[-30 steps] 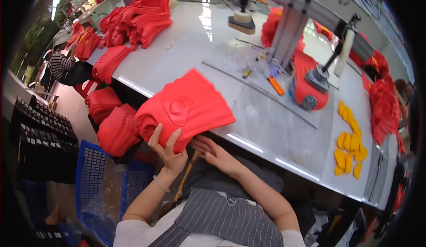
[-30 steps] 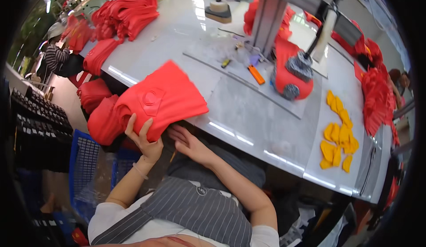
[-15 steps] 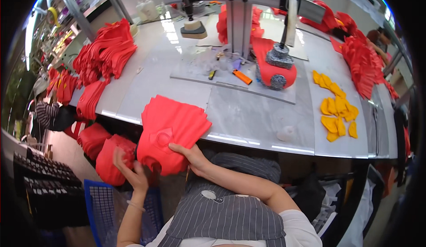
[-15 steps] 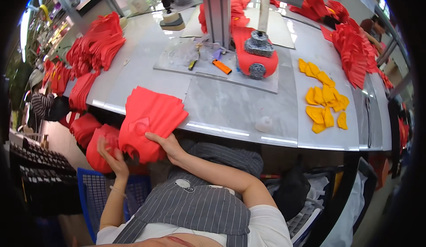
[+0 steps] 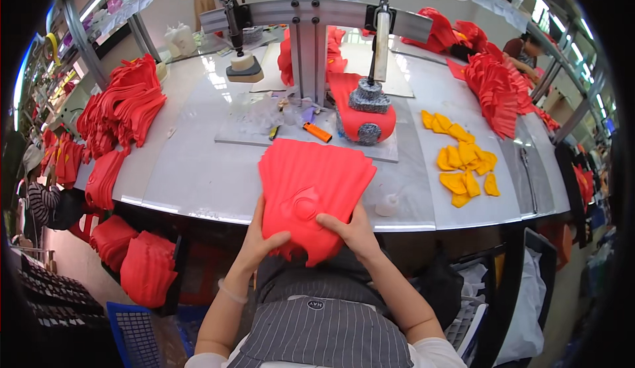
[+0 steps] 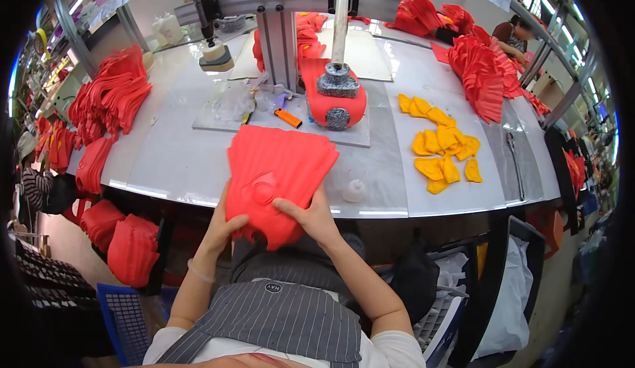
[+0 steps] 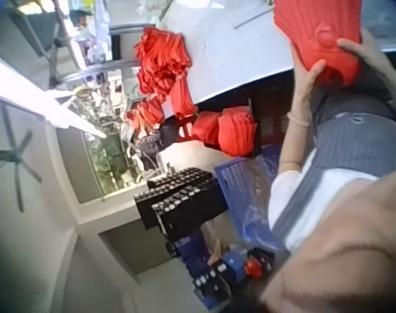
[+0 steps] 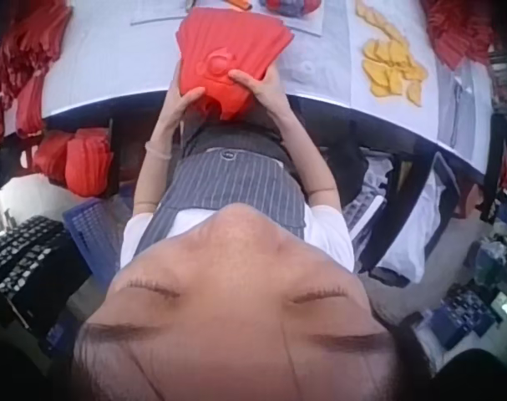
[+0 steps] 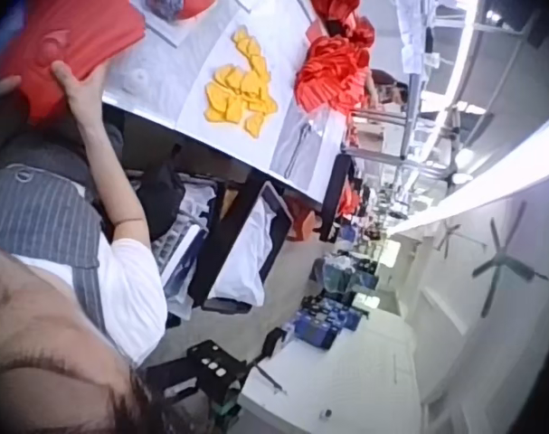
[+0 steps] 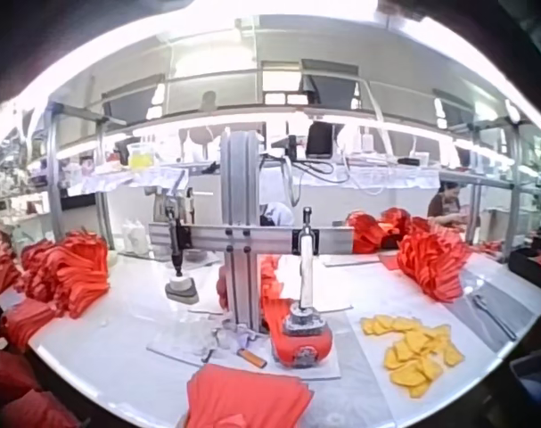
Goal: The person glues yellow emblems onto red fabric pieces and presses them onto a mold using a manual press machine. The person also handles items from a nearby storage box and gathers additional fabric pieces to assemble and press.
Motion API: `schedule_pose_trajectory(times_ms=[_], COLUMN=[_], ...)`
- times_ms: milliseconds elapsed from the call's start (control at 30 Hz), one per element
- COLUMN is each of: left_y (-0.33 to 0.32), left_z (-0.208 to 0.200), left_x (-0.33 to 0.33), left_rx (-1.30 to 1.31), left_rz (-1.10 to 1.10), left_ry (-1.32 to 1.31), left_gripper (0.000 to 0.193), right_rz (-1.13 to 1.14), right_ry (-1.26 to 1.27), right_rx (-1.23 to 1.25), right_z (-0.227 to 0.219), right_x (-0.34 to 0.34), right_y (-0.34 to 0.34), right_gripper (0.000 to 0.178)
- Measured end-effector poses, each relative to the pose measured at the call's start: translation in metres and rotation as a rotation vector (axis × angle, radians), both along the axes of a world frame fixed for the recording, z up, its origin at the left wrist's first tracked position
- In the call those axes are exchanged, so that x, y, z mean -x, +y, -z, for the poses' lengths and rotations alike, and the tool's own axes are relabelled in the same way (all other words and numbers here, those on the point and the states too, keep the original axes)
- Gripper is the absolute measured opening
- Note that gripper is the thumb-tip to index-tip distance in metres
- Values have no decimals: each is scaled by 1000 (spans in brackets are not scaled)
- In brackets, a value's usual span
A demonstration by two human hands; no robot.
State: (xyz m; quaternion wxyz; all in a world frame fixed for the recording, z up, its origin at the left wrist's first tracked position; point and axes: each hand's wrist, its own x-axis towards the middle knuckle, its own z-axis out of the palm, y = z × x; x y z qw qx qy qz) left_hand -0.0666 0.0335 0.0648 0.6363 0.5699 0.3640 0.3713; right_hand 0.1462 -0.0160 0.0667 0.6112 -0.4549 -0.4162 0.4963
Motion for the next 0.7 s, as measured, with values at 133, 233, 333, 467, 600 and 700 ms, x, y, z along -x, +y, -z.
schedule_pose_trajectory(times_ms=[133,233,333,467,600,700], left_y=[16,3,-8,-6,1,-3], left_z=[28,27,16,25,43,35], left_x=[-19,-36,-45,-43,-42,-52], left_rx=[-263,-448,-602,-647,-457,-528], left_rz=[-48,-98,-148,-162,-61,-82], left_ry=[293,428,663,801,469,500], left_gripper=[115,110,105,97,89,85], right_rz=[264,249,235,293,273,19], right_ry=[-192,-513,-669,-711,-851,-968], right_rx=[-144,-23,41,-26,-80,-11], right_z=[40,32,32,45,45,34], right_x=[-8,-27,-40,-44,-64,-95], right_y=[9,24,35,17,-35,-68], right_gripper=[58,51,49,46,43,46])
